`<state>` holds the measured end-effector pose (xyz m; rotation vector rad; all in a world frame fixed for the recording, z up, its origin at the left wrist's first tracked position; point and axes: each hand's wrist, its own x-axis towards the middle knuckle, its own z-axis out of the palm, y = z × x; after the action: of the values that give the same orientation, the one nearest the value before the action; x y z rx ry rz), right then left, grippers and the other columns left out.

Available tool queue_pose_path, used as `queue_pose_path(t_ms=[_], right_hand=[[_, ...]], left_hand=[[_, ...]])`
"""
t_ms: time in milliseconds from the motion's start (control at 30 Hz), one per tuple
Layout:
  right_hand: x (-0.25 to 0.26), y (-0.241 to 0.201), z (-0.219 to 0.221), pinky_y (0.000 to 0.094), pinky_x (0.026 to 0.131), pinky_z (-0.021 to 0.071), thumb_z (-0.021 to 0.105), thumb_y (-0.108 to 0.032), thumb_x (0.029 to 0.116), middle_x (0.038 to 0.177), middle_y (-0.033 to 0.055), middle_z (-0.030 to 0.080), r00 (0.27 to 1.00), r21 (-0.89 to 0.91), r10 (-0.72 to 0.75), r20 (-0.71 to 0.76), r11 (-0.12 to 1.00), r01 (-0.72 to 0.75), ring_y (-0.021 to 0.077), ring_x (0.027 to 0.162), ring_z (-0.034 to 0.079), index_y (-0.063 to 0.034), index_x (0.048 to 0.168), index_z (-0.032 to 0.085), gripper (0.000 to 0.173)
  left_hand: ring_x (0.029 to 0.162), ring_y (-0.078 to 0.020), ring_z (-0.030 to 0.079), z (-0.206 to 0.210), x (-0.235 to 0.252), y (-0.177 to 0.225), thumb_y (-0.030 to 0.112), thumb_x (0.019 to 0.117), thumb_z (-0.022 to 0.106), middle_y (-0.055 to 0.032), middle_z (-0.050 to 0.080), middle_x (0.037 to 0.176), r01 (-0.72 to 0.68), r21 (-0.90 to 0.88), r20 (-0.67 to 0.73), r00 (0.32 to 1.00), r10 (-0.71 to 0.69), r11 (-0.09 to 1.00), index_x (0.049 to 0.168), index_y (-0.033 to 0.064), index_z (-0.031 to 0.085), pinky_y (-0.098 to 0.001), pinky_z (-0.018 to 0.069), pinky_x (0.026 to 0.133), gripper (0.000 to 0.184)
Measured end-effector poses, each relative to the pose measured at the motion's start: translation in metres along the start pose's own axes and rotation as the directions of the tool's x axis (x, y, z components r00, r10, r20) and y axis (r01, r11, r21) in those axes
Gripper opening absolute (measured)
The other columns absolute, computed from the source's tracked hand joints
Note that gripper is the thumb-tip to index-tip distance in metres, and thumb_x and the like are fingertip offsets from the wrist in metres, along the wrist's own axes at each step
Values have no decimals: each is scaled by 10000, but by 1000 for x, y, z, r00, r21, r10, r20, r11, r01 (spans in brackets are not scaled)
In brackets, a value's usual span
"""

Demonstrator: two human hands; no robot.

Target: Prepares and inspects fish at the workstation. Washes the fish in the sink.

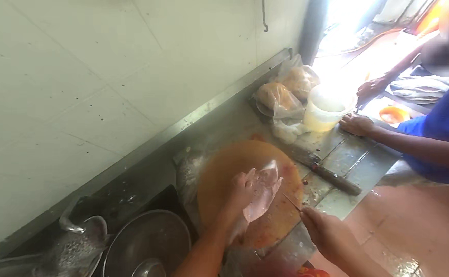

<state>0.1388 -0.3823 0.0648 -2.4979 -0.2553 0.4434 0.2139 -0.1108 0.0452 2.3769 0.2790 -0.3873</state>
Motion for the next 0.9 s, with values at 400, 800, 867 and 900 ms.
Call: queue_pose_path(t_ms=[400,800,867,900], right_hand=[[68,-67,12,590,800,583,441,-76,1045,1108,232,671,889,-268,-89,449,936,230,426,979,707,-26,1293,572,285],[100,54,-8,638,791,571,489,-256,1061,1104,255,687,996,-153,-10,-84,988,-3,449,991,698,-39,1213,687,330],[118,61,0,652,899,545,502,-313,1064,1245,324,616,990,-189,-41,-137,982,14,502,1131,633,-4,1350,630,440],[128,59,5,665,977,503,504,-330,1061,1314,357,573,982,-195,-101,-162,978,68,533,1211,581,27,1397,583,497]], left_hand=[[813,-232,676,4,14,2,285,1053,579,-140,701,929,172,-201,-61,980,-187,965,1114,23,697,-447,573,790,294],[848,-196,730,-42,-107,-56,274,1008,638,-114,741,921,57,-582,-588,660,-468,811,1058,-19,713,-434,628,802,307],[849,-208,727,-64,-152,-74,267,1001,658,-130,734,948,46,-667,-621,517,-589,743,1107,-34,688,-438,631,791,320],[813,-200,720,-73,-171,-82,264,998,666,-123,728,918,50,-688,-635,441,-634,724,1086,-35,686,-423,629,755,312]])
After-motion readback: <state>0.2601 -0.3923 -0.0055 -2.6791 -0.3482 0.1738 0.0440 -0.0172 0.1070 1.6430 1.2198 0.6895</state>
